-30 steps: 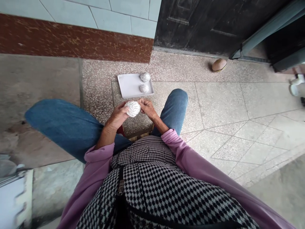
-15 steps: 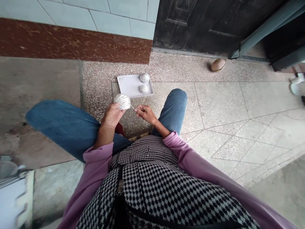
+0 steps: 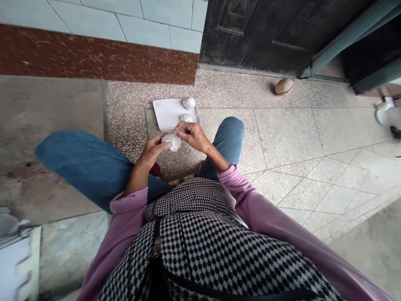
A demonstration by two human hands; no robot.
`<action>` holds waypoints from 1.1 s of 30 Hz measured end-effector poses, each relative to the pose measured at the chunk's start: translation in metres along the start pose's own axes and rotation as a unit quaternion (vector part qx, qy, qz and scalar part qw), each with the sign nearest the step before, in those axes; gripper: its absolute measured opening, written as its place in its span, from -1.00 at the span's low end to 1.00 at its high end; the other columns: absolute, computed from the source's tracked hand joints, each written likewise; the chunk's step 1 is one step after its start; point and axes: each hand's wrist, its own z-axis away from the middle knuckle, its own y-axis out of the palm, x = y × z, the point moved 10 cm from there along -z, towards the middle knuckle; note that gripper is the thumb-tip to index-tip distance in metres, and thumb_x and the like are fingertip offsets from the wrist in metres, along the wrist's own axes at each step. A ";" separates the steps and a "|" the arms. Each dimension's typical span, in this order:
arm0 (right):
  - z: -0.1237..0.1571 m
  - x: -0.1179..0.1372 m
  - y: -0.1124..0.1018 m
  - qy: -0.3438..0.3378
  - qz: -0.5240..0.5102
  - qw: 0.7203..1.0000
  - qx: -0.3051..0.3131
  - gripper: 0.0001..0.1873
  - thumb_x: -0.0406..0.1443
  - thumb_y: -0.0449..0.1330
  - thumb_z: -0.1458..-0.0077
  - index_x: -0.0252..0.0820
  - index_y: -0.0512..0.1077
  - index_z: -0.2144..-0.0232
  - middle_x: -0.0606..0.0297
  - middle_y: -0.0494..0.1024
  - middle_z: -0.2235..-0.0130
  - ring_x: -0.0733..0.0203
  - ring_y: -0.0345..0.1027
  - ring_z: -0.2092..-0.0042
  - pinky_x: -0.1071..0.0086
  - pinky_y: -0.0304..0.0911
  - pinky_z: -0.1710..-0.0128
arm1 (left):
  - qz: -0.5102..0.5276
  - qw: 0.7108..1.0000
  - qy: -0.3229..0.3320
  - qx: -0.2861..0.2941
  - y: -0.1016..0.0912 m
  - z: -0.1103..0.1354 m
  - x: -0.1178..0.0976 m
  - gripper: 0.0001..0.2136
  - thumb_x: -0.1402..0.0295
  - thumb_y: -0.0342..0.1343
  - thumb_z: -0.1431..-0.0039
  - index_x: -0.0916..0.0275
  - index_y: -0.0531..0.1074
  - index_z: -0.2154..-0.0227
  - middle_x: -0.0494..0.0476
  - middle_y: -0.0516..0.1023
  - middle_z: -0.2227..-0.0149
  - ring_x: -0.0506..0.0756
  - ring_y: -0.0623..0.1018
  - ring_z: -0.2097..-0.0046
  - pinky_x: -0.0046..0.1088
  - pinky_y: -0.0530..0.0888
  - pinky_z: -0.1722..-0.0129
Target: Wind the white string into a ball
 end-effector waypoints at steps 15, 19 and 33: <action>0.023 -0.091 0.037 0.177 -0.141 0.974 0.021 -0.22 0.35 0.55 -0.60 -0.11 0.47 0.29 0.44 0.54 0.46 0.34 0.34 0.42 0.45 0.10 0.42 | 0.238 0.962 -0.010 -0.130 -0.015 0.012 -0.018 -0.58 0.10 0.63 -0.09 0.08 0.70 0.03 0.28 0.86 0.01 0.44 0.80 -0.23 0.01 0.82 -0.22; 0.030 -0.092 0.016 0.190 -0.131 0.973 0.015 -0.27 0.26 0.63 -0.53 -0.12 0.50 0.34 0.45 0.54 0.50 0.36 0.27 0.51 0.48 0.03 0.51 | 0.293 0.927 0.035 -0.231 -0.040 0.013 -0.046 -0.79 0.15 0.47 -0.48 0.09 0.58 0.07 0.17 0.84 -0.03 0.24 0.73 -0.30 -0.33 0.75 -0.15; 0.081 0.017 -0.242 -0.080 0.121 0.969 -0.199 -0.26 0.23 0.68 -0.50 -0.07 0.50 0.42 0.46 0.28 0.46 0.29 0.13 0.41 0.37 0.09 0.41 | 0.289 0.901 0.051 -0.320 -0.104 0.004 -0.018 -0.65 0.24 0.43 -0.40 0.04 0.32 0.01 0.12 0.67 -0.08 0.15 0.61 -0.29 -0.47 0.67 -0.10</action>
